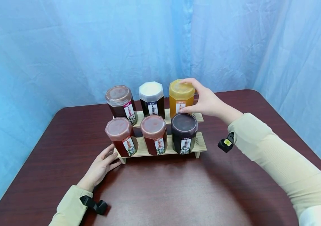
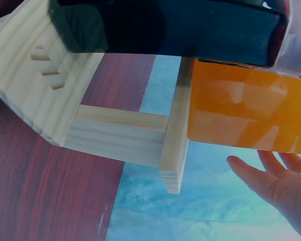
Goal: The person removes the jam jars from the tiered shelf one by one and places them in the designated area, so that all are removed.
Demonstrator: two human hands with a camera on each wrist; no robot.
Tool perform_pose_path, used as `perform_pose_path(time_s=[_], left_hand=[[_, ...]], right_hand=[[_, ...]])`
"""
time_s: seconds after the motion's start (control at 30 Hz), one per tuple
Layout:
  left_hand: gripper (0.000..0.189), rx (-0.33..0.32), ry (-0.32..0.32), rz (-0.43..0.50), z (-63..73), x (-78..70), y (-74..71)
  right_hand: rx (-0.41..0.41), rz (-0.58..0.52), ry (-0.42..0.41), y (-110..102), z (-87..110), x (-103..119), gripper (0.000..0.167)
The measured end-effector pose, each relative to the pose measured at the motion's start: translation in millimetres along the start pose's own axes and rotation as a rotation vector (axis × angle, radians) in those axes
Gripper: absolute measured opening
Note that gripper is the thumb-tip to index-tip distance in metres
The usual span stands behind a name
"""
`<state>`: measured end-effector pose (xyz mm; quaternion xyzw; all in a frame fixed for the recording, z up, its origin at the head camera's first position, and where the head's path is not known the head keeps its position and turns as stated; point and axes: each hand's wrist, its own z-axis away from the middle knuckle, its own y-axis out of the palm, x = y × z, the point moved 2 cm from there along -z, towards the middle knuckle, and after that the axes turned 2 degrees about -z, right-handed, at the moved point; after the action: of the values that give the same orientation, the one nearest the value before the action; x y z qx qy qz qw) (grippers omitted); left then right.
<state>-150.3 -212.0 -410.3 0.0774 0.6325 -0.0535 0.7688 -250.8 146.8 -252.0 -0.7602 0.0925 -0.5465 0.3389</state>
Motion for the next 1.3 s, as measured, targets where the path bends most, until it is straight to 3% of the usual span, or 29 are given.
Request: perform_pose_path(time_s=[1.3], left_hand=[[0.057, -0.058, -0.019, -0.032, 1.7, 4.3, -5.7]], right_hand=[[-0.089, 0.002, -0.011, 13.4, -8.7, 2.2, 0.080]])
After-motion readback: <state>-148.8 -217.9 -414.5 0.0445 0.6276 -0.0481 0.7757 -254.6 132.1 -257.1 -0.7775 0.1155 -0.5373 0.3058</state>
